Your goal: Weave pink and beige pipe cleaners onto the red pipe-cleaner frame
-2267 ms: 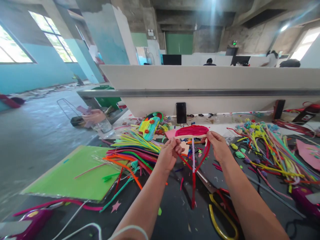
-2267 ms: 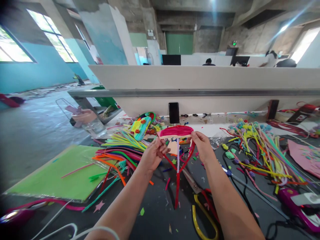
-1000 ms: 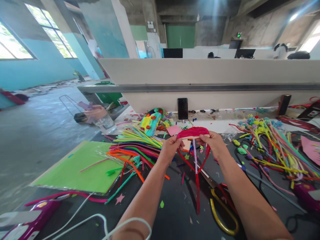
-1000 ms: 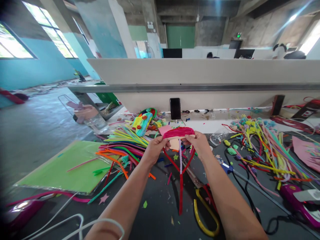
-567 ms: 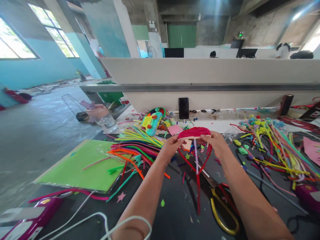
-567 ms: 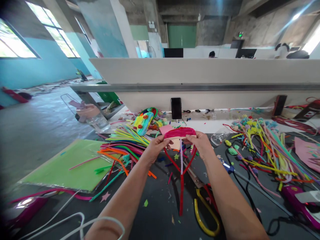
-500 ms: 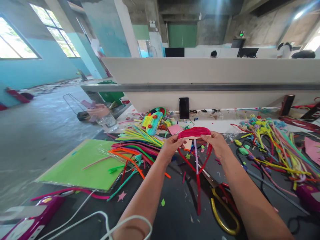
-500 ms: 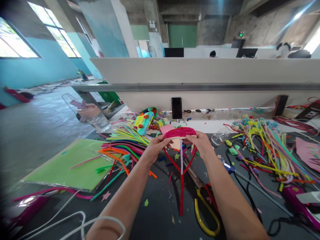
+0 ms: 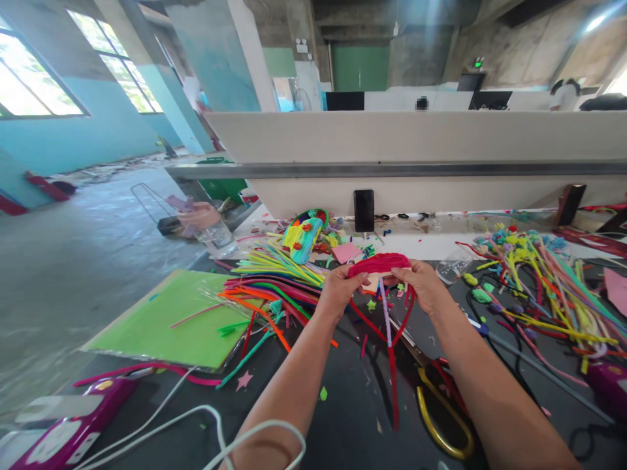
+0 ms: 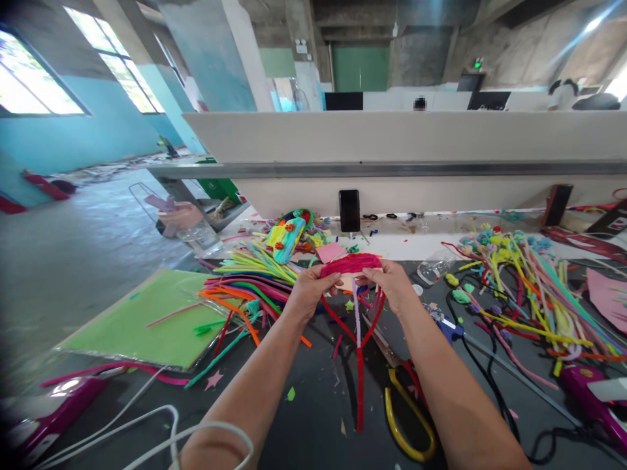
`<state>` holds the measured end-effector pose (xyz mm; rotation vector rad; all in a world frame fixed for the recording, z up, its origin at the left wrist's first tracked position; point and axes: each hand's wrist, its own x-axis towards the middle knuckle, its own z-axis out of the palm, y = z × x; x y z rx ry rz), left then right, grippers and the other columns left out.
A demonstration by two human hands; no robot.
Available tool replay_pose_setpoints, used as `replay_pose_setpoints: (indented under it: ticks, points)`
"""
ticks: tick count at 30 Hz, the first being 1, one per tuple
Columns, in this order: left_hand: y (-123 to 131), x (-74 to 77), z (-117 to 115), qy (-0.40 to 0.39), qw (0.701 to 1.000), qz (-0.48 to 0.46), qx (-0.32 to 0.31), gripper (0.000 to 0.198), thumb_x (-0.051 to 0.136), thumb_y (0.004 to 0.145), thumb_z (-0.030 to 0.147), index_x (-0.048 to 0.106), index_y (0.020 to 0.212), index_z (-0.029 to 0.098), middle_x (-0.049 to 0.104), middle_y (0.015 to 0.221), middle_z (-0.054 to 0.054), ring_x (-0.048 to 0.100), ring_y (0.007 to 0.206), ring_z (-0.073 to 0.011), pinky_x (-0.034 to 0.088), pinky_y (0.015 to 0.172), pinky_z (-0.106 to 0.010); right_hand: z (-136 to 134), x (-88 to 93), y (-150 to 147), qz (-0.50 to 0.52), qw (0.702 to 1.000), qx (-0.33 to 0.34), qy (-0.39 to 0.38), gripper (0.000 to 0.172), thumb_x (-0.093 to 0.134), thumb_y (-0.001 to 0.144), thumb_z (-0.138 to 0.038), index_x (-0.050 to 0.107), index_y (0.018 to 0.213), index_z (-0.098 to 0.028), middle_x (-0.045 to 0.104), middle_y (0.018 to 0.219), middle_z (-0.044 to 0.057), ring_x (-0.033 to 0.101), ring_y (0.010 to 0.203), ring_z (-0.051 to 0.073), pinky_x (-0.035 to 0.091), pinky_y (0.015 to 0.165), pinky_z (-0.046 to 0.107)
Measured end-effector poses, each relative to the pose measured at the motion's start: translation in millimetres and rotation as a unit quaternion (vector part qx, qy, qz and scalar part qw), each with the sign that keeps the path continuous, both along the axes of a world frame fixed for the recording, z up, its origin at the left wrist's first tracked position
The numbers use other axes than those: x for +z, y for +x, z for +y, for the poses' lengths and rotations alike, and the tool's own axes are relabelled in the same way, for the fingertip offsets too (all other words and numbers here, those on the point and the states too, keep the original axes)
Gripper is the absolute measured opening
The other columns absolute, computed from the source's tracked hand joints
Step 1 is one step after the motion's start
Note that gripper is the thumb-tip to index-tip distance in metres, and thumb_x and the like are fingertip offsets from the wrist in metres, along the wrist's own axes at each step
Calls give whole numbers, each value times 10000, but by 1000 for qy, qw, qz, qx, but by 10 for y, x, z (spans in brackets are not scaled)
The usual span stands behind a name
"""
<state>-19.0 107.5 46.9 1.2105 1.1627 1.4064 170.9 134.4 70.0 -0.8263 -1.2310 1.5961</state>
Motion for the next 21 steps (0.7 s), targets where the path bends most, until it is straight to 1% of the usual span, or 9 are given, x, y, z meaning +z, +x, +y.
replay_pose_setpoints:
  ticks: [3, 6, 8, 10, 12, 15, 19, 21]
  points:
    - [-22, 7, 3, -3, 999, -39, -37, 285, 740, 670, 366, 679, 776, 110, 681, 674, -38, 561, 485, -94, 418, 494, -210, 17, -8, 21, -17, 1000, 6, -10, 334, 772, 603, -322, 705, 883, -152, 730, 750, 52, 678, 638, 194, 511, 543, 259]
    - [-40, 14, 8, -14, 992, -111, -60, 398, 747, 669, 383, 681, 963, 124, 708, 815, -52, 624, 590, -125, 498, 586, -246, 12, 8, 21, -19, 999, 34, -1, 337, 769, 608, -347, 707, 870, -145, 731, 771, 51, 677, 652, 182, 530, 642, 286]
    - [-39, -2, 9, -27, 989, -129, -60, 461, 753, 663, 386, 666, 1034, 127, 708, 767, -45, 628, 575, -133, 508, 574, -254, 1, 20, 11, -17, 999, 34, 2, 336, 777, 595, -337, 711, 868, -152, 732, 795, 43, 678, 676, 176, 528, 669, 284]
    - [-28, -31, 7, -36, 991, -112, -59, 461, 743, 676, 395, 665, 1037, 118, 678, 625, -25, 598, 496, -124, 471, 499, -224, -4, 20, 8, -20, 1000, 14, -7, 342, 782, 591, -323, 708, 883, -161, 731, 799, 38, 678, 686, 177, 514, 604, 257]
    - [-15, -60, 1, -38, 994, -79, -62, 438, 724, 697, 412, 675, 1012, 111, 638, 526, -10, 558, 434, -111, 415, 432, -195, 4, 1, 18, -31, 999, -3, -19, 351, 774, 609, -331, 701, 909, -163, 726, 762, 38, 670, 651, 179, 469, 488, 228]
    - [-4, -78, -9, -39, 996, -35, -73, 402, 715, 703, 421, 694, 950, 103, 633, 508, -19, 520, 394, -101, 362, 382, -184, 29, -48, 45, -40, 999, -15, -32, 375, 763, 632, -350, 695, 945, -156, 717, 713, 42, 645, 574, 171, 409, 397, 214]
    - [-18, -66, -10, -53, 995, -30, -83, 350, 713, 709, 406, 697, 881, 102, 637, 505, -24, 516, 392, -92, 359, 392, -178, 38, -75, 44, -48, 999, -6, -24, 399, 755, 642, -375, 698, 964, -147, 718, 714, 52, 638, 564, 178, 435, 422, 241]
    - [-31, -48, -7, -46, 995, -42, -77, 328, 715, 710, 395, 689, 858, 104, 639, 511, -22, 535, 416, -92, 373, 418, -174, 19, -55, 30, -56, 998, -16, 3, 412, 735, 666, -404, 687, 994, -159, 723, 770, 53, 652, 630, 188, 482, 496, 266]
